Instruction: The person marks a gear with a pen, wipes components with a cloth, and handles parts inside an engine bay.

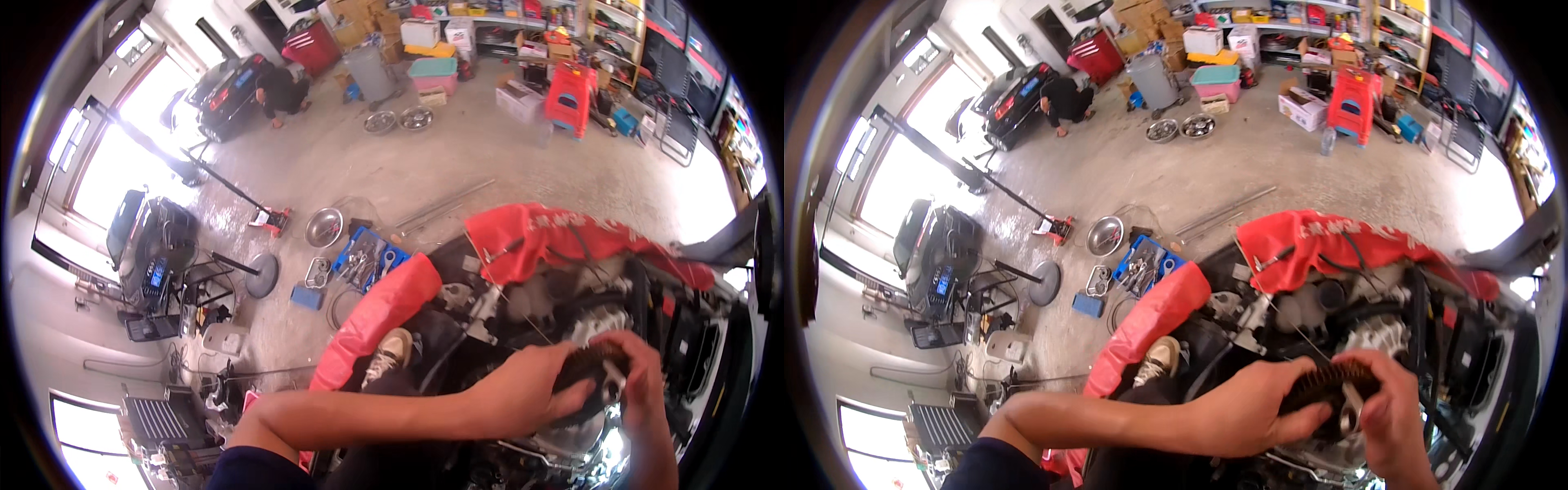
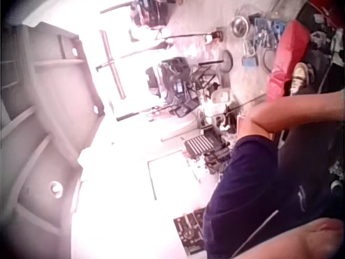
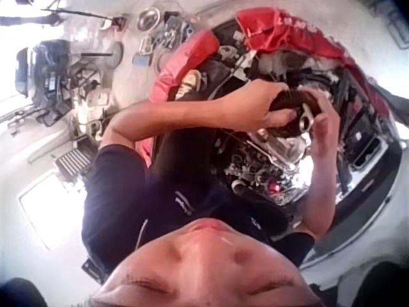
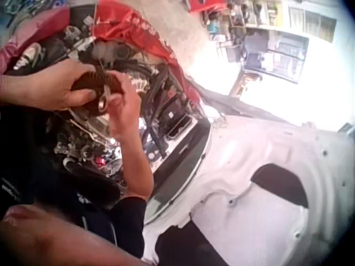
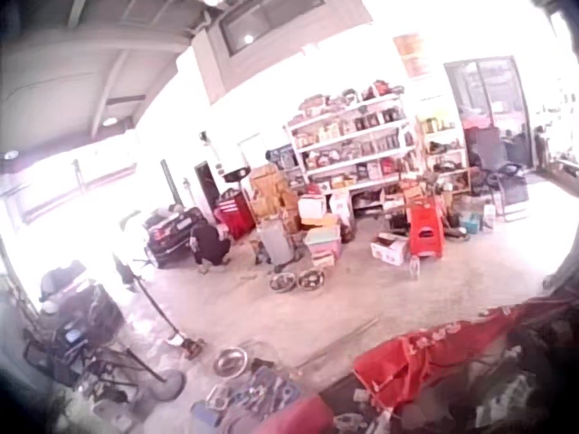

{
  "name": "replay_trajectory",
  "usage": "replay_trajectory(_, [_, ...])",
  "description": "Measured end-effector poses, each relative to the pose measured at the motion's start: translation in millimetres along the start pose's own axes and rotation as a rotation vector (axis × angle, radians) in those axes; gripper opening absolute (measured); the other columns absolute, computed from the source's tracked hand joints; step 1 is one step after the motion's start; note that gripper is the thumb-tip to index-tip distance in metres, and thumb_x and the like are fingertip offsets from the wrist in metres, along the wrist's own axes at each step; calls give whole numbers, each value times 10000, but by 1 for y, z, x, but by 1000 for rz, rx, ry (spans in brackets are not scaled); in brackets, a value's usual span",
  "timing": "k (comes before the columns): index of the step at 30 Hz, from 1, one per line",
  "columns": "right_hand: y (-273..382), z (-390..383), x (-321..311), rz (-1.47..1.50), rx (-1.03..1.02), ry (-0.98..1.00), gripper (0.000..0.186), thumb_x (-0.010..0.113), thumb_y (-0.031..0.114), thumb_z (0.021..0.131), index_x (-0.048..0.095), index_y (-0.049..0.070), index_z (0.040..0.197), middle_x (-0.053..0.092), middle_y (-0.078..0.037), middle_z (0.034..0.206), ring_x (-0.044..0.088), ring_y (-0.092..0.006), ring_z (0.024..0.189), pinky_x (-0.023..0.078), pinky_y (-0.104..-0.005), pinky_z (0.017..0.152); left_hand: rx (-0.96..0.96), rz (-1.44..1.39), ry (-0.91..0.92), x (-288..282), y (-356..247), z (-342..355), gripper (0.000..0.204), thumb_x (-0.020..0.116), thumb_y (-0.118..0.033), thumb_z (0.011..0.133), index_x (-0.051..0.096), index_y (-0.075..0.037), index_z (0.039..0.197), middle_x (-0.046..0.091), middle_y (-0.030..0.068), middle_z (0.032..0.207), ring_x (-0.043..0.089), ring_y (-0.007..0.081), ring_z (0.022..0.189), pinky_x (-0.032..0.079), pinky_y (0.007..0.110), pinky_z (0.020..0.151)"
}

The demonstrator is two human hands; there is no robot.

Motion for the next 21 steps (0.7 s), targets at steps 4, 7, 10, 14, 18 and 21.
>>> replay_trajectory(4, [27, 79, 53, 186, 328, 171, 1062, 581, 856, 649, 542, -55, 1192, 642, -86, 1018, 604, -139, 958, 467, -271, 863, -232, -243, 118, -99, 8, -8, 302, 603, -244, 928, 545, 23, 1056, 618, 182, 754, 584, 248, 648, 471, 369, 629])
replay_trajectory(7, [69, 138, 103, 222, 460, 231, 1080, 623, 820, 650, 491, -42, 1288, 615, -100, 1114, 570, -139, 1032, 459, -276, 884, -295, -351, 26, -183, 4, -23, 326, 606, -250, 919, 566, 44, 1054, 632, 153, 720, 610, 209, 630, 474, 349, 601])
replay_trajectory(10, [107, 184, 123, 217, 503, 221, 1028, 600, 699, 790, 285, -24, 1450, 536, -123, 1238, 543, -212, 1120, 423, -338, 954, -384, -505, -29, -256, 0, -59, 382, 589, -244, 945, 533, 33, 1202, 622, 98, 767, 562, 117, 694, 473, 309, 659])
replay_trajectory(14, [167, 287, 95, -60, 455, 151, 879, 596, 607, 858, 331, -14, 1421, 540, -130, 1215, 588, -197, 1048, 484, -308, 847, -476, -751, -462, -389, -60, -89, 336, 509, -148, 967, 519, 16, 1260, 628, 37, 1000, 556, 115, 909, 471, 289, 825])
replay_trajectory(18, [223, 406, 70, -263, 408, -27, 636, 520, 525, 943, 499, -9, 1289, 595, -118, 1099, 577, -152, 813, 475, -287, 746, -582, -496, -653, -533, -110, -55, 324, 466, -125, 984, 547, -4, 1273, 655, 38, 1061, 566, 104, 948, 471, 284, 835])
replay_trajectory(21, [224, 457, -50, -413, 267, -213, 627, 486, 518, 957, 472, 33, 1352, 549, -103, 1178, 566, -135, 849, 469, -277, 714, -517, -542, -700, -646, -151, 53, 351, 493, -208, 987, 538, 3, 1265, 620, 66, 1111, 567, 135, 1024, 454, 278, 890])
Point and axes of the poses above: each hand's wrist, its own z-axis towards the middle knuckle, its own x-axis out of the palm, y = z × x, the point moved 2 cm from there along z, towards the middle knuckle
